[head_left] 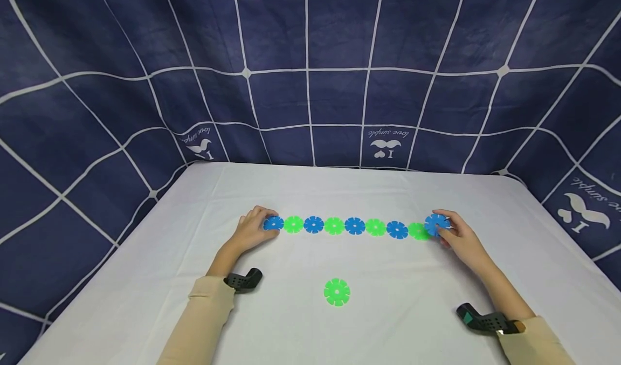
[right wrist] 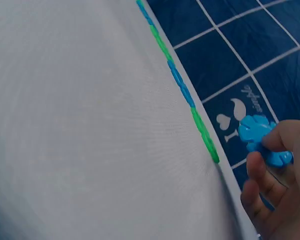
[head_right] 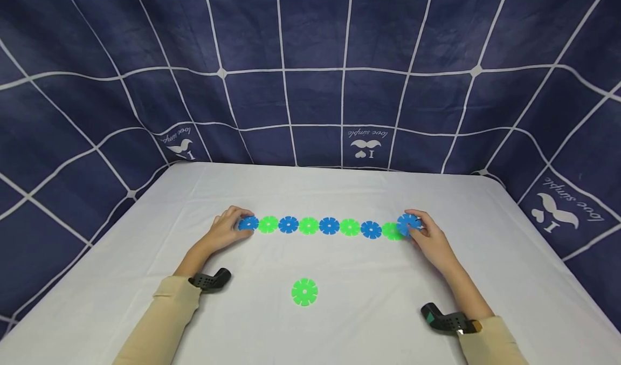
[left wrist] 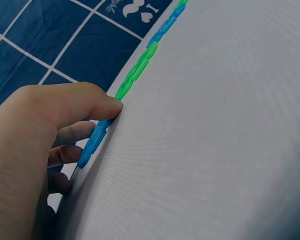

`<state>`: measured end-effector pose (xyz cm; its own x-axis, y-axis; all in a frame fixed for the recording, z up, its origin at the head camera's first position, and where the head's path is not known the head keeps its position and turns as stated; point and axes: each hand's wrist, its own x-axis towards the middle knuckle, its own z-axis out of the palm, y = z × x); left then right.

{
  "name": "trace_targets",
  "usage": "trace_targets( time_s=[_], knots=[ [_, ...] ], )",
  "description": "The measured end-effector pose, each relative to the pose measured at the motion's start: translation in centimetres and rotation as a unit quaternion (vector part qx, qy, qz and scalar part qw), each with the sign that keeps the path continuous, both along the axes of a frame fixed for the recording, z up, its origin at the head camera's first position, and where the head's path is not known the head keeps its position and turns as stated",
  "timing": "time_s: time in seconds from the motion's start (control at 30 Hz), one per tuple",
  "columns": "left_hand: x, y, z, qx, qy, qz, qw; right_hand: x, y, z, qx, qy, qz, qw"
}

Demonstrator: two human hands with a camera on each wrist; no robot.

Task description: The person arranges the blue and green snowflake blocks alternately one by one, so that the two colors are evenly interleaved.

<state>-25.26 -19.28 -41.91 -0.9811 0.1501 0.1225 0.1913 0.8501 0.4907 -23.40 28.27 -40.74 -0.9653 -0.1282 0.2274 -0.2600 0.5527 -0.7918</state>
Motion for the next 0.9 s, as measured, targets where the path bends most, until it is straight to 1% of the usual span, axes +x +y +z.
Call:
trace_targets(
  time_s=[0.17,0.3,0.43,0.57,0.67,0.8,0.9],
  knots=[
    [0.0,0.0,-0.1,0.001,-0.003,0.002,1.0,-0.3,0.9,-0.9,0.02,0.004,-0.041,0.999],
    [-0.1,0.0,-0.2,0.002,-0.003,0.004,1.0,-0.5,1.0,-1.3,0.052,0.013,-0.067,0.9963],
    [-0.1,0.1,0.0,0.0,-0.007,0.004,1.0,-0.4,1.1,-1.6,0.095,0.026,-0.09,0.9911],
    [-0.1,0.1,0.1,-0.002,-0.008,0.005,1.0,-0.4,1.2,-1.7,0.148,0.043,-0.1,0.983],
    [-0.1,0.2,0.1,-0.002,-0.008,0.006,0.9999,-0.5,1.2,-1.8,0.175,0.047,-0.105,0.9778],
    [0.0,0.1,0.2,-0.001,-0.009,0.005,0.9999,-0.5,1.2,-2.0,0.186,0.042,-0.105,0.9759],
    [0.0,0.1,0.2,-0.002,-0.009,0.004,1.0,-0.5,1.2,-2.0,0.191,0.042,-0.096,0.976]
  ],
)
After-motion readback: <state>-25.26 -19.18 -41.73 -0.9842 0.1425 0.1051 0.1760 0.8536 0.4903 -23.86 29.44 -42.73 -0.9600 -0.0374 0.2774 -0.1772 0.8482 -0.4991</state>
